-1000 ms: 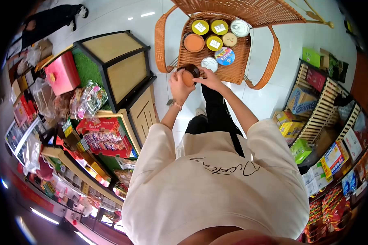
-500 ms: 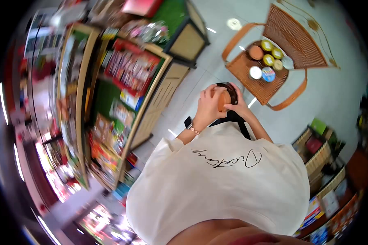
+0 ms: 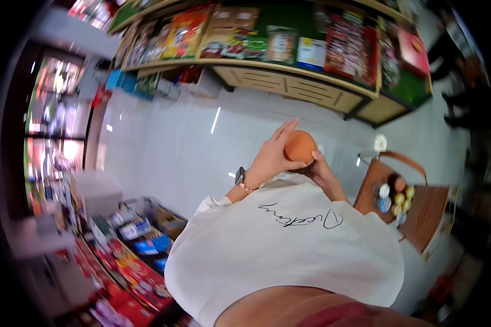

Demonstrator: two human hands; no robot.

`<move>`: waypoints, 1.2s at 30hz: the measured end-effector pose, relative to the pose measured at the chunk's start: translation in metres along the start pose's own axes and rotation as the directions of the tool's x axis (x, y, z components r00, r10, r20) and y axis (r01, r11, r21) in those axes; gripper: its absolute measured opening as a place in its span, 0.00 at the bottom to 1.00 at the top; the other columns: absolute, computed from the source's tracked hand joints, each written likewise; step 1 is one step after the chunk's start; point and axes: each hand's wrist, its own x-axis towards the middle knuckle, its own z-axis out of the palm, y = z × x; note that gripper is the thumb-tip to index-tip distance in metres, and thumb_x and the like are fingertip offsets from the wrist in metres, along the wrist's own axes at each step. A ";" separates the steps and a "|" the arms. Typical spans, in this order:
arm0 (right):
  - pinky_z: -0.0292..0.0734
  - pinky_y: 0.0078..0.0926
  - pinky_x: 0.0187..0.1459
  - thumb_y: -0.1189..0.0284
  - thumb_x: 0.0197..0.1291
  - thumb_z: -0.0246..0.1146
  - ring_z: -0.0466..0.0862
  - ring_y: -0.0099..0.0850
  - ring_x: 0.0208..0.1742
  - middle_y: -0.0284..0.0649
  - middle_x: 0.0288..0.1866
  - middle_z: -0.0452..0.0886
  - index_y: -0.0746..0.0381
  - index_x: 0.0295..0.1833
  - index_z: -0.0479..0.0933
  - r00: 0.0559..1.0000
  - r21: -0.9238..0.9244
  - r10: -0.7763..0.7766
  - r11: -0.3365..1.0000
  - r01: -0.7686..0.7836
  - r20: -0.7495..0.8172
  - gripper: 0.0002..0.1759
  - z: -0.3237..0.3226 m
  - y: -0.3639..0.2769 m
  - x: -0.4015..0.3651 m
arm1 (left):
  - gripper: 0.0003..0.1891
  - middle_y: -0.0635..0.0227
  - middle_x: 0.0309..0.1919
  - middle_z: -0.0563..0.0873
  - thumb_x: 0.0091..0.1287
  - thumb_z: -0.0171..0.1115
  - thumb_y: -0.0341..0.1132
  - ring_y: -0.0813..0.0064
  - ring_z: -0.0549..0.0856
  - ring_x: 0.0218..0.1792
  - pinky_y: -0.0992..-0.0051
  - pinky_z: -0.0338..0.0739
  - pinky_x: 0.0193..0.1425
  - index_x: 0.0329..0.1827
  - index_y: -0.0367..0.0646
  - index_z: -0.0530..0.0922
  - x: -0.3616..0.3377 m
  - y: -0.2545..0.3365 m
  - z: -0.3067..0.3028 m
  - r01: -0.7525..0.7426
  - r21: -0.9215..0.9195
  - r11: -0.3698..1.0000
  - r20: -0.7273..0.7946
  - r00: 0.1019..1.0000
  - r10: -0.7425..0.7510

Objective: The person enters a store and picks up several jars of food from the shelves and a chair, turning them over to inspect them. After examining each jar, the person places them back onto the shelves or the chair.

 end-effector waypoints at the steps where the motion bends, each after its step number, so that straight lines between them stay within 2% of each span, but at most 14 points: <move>1: 0.68 0.47 0.60 0.47 0.45 0.65 0.63 0.38 0.68 0.40 0.68 0.59 0.51 0.71 0.51 0.998 -0.055 0.022 0.998 -0.019 0.060 0.50 0.015 -0.002 0.012 | 0.53 0.52 0.63 0.68 0.40 0.78 0.41 0.53 0.73 0.59 0.65 0.72 0.59 0.72 0.51 0.56 -0.009 -0.010 -0.013 0.011 -0.065 0.998 -0.064 0.998 -0.015; 3: 0.67 0.48 0.61 0.47 0.44 0.65 0.64 0.37 0.68 0.40 0.68 0.60 0.51 0.71 0.51 0.983 -0.148 0.069 0.988 -0.044 0.168 0.50 0.050 -0.004 0.033 | 0.54 0.54 0.63 0.70 0.41 0.79 0.41 0.58 0.72 0.63 0.68 0.68 0.64 0.72 0.46 0.54 -0.030 -0.024 -0.042 0.062 -0.167 0.984 -0.085 0.993 -0.077; 5: 0.66 0.48 0.62 0.48 0.43 0.65 0.63 0.37 0.68 0.39 0.67 0.60 0.52 0.71 0.53 0.964 -0.126 0.201 0.975 -0.180 0.177 0.50 0.068 0.001 0.056 | 0.56 0.56 0.64 0.70 0.39 0.79 0.41 0.60 0.71 0.64 0.69 0.64 0.67 0.72 0.44 0.54 -0.050 -0.046 -0.061 0.113 -0.298 0.948 -0.158 0.974 -0.165; 7: 0.66 0.47 0.62 0.48 0.43 0.65 0.63 0.36 0.68 0.39 0.67 0.61 0.52 0.71 0.54 0.925 -0.140 0.295 0.953 -0.268 0.238 0.50 0.093 -0.002 0.080 | 0.57 0.57 0.65 0.68 0.38 0.81 0.41 0.63 0.68 0.66 0.69 0.60 0.69 0.72 0.43 0.55 -0.066 -0.072 -0.080 0.046 -0.365 0.930 -0.269 0.951 -0.153; 11: 0.66 0.47 0.62 0.48 0.44 0.65 0.63 0.36 0.68 0.39 0.67 0.61 0.51 0.71 0.53 0.877 -0.229 0.373 0.922 -0.313 0.302 0.49 0.120 -0.002 0.152 | 0.59 0.60 0.67 0.66 0.34 0.82 0.41 0.66 0.65 0.67 0.66 0.57 0.71 0.72 0.44 0.56 -0.068 -0.130 -0.099 -0.079 -0.533 0.843 -0.412 0.894 -0.177; 12: 0.67 0.47 0.62 0.48 0.45 0.64 0.63 0.37 0.68 0.39 0.67 0.61 0.50 0.71 0.53 0.864 -0.242 0.395 0.912 -0.330 0.312 0.48 0.129 -0.007 0.169 | 0.58 0.62 0.66 0.66 0.33 0.83 0.41 0.67 0.66 0.67 0.67 0.58 0.70 0.71 0.42 0.57 -0.062 -0.137 -0.114 -0.041 -0.374 0.927 -0.441 0.887 -0.138; 15: 0.67 0.46 0.61 0.45 0.48 0.62 0.66 0.39 0.66 0.42 0.67 0.61 0.53 0.70 0.54 0.884 -0.339 0.407 0.885 -0.319 0.231 0.47 0.165 -0.032 0.219 | 0.56 0.63 0.64 0.68 0.33 0.83 0.40 0.67 0.67 0.65 0.68 0.59 0.70 0.69 0.42 0.59 -0.032 -0.161 -0.154 -0.060 -0.378 0.924 -0.479 0.866 -0.140; 16: 0.67 0.46 0.61 0.44 0.48 0.61 0.67 0.40 0.65 0.44 0.67 0.62 0.55 0.70 0.55 0.898 -0.383 0.401 0.870 -0.311 0.181 0.47 0.176 -0.044 0.233 | 0.54 0.64 0.63 0.68 0.33 0.83 0.39 0.68 0.67 0.65 0.69 0.59 0.69 0.67 0.42 0.61 -0.017 -0.172 -0.167 -0.066 -0.455 0.888 -0.475 0.861 -0.180; 20: 0.70 0.51 0.57 0.49 0.54 0.59 0.58 0.39 0.70 0.38 0.70 0.55 0.51 0.71 0.52 0.928 -0.454 0.317 0.868 -0.201 0.195 0.42 0.199 -0.068 0.312 | 0.55 0.65 0.62 0.69 0.33 0.83 0.37 0.69 0.68 0.64 0.69 0.61 0.68 0.68 0.44 0.59 0.035 -0.202 -0.230 -0.052 -0.451 0.891 -0.418 0.894 -0.159; 24: 0.72 0.46 0.54 0.51 0.53 0.61 0.59 0.37 0.69 0.38 0.69 0.57 0.50 0.71 0.52 0.932 -0.575 0.314 0.802 -0.159 0.181 0.42 0.238 -0.079 0.376 | 0.55 0.65 0.62 0.70 0.32 0.83 0.38 0.69 0.69 0.63 0.70 0.62 0.68 0.67 0.43 0.59 0.055 -0.246 -0.276 -0.093 -0.447 0.890 -0.490 0.858 -0.156; 27: 0.72 0.40 0.52 0.50 0.53 0.61 0.60 0.36 0.67 0.38 0.69 0.57 0.50 0.71 0.52 0.889 -0.687 0.412 0.706 -0.172 0.200 0.43 0.269 -0.071 0.426 | 0.55 0.64 0.62 0.70 0.32 0.83 0.38 0.69 0.69 0.63 0.69 0.62 0.68 0.67 0.42 0.58 0.047 -0.268 -0.302 -0.080 -0.539 0.838 -0.560 0.778 -0.286; 28: 0.71 0.34 0.52 0.48 0.54 0.61 0.61 0.35 0.67 0.39 0.68 0.58 0.52 0.71 0.51 0.867 -0.734 0.468 0.648 -0.203 0.174 0.44 0.286 -0.069 0.437 | 0.55 0.63 0.62 0.70 0.32 0.83 0.38 0.68 0.69 0.63 0.68 0.62 0.68 0.67 0.41 0.58 0.041 -0.277 -0.310 -0.084 -0.540 0.837 -0.586 0.751 -0.303; 31: 0.70 0.30 0.53 0.47 0.55 0.61 0.61 0.34 0.66 0.41 0.68 0.58 0.54 0.72 0.50 0.795 -0.804 0.591 0.535 -0.259 0.137 0.45 0.324 -0.047 0.478 | 0.56 0.61 0.62 0.70 0.32 0.83 0.37 0.67 0.69 0.64 0.67 0.61 0.69 0.67 0.40 0.57 0.014 -0.304 -0.328 -0.058 -0.580 0.813 -0.625 0.671 -0.398; 36: 0.67 0.36 0.60 0.45 0.54 0.61 0.59 0.38 0.69 0.45 0.69 0.56 0.61 0.72 0.46 0.714 -0.862 0.695 0.407 -0.301 0.079 0.50 0.387 -0.011 0.546 | 0.56 0.61 0.61 0.70 0.32 0.83 0.37 0.67 0.69 0.63 0.67 0.61 0.69 0.66 0.39 0.57 -0.014 -0.368 -0.382 -0.009 -0.646 0.763 -0.603 0.619 -0.503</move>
